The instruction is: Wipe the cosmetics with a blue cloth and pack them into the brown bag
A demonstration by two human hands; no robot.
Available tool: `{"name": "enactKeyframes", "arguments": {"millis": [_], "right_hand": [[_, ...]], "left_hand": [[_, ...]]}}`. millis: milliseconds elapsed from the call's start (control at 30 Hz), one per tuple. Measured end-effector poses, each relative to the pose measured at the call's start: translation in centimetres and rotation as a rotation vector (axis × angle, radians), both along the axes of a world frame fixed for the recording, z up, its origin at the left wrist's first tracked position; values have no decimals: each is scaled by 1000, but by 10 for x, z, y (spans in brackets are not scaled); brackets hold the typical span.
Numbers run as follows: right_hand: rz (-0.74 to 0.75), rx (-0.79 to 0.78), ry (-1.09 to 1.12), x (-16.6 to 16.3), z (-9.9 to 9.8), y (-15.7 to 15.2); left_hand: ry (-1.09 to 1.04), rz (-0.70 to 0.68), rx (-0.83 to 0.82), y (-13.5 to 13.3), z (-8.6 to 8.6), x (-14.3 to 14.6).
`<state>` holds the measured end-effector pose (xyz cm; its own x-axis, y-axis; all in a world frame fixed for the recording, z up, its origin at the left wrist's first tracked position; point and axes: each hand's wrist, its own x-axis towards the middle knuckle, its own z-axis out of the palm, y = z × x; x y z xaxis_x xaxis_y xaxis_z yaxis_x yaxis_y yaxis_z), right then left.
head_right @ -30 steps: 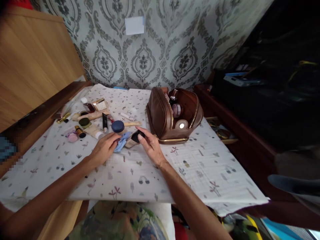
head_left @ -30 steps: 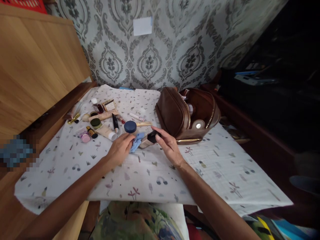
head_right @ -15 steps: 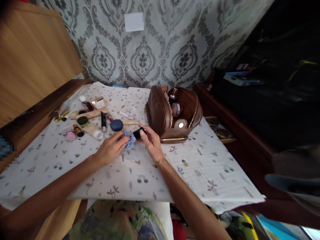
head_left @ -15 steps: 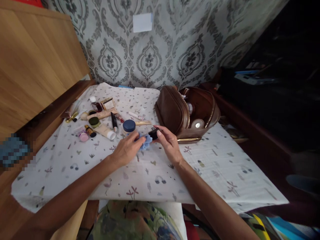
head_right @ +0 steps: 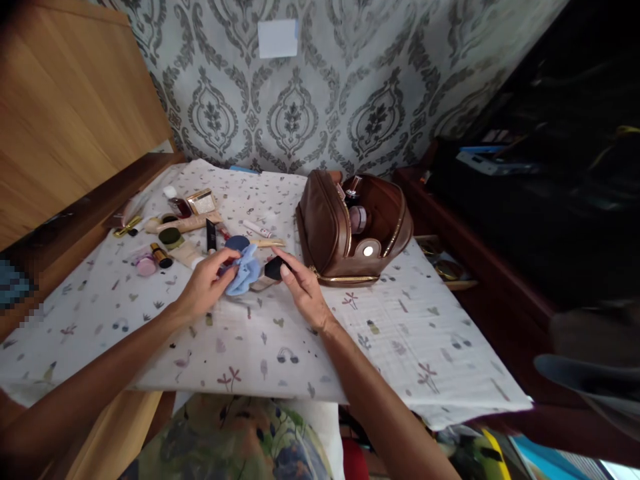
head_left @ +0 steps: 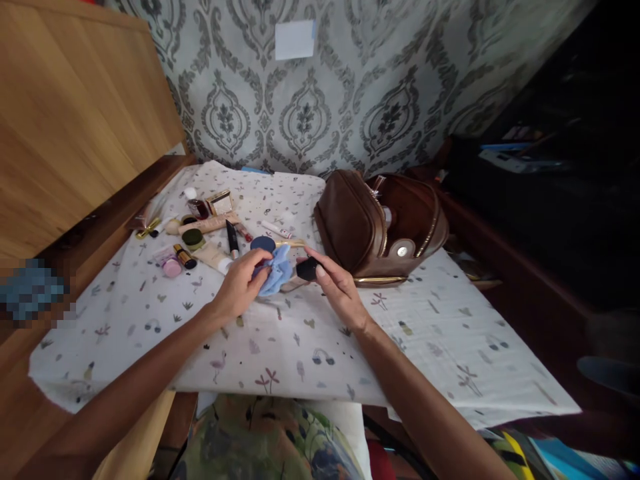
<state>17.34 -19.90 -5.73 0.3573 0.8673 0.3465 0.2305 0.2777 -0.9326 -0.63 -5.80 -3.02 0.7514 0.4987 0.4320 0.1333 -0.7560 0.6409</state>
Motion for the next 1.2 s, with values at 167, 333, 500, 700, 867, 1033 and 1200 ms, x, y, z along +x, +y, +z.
{"name": "enactKeyframes", "arguments": {"millis": [167, 333, 500, 700, 867, 1033, 1200], "right_hand": [[-21, 67, -201, -2, 2, -1], [-60, 50, -300, -2, 0, -1], [-8, -6, -220, -3, 0, -3], [-72, -148, -175, -1, -4, -4], [-153, -135, -34, 0, -7, 1], [-28, -30, 67, -3, -2, 3], [13, -17, 42, 0, -1, 1]], "left_hand": [[-70, -132, 53, -13, 10, 21], [-47, -245, 88, -21, 0, 23], [109, -192, 97, -14, -17, 6], [271, -100, 161, -6, -30, -15], [184, -60, 112, -9, -16, -11], [40, -79, 27, -18, 3, 6], [151, -175, 13, -23, -5, 6]]}}
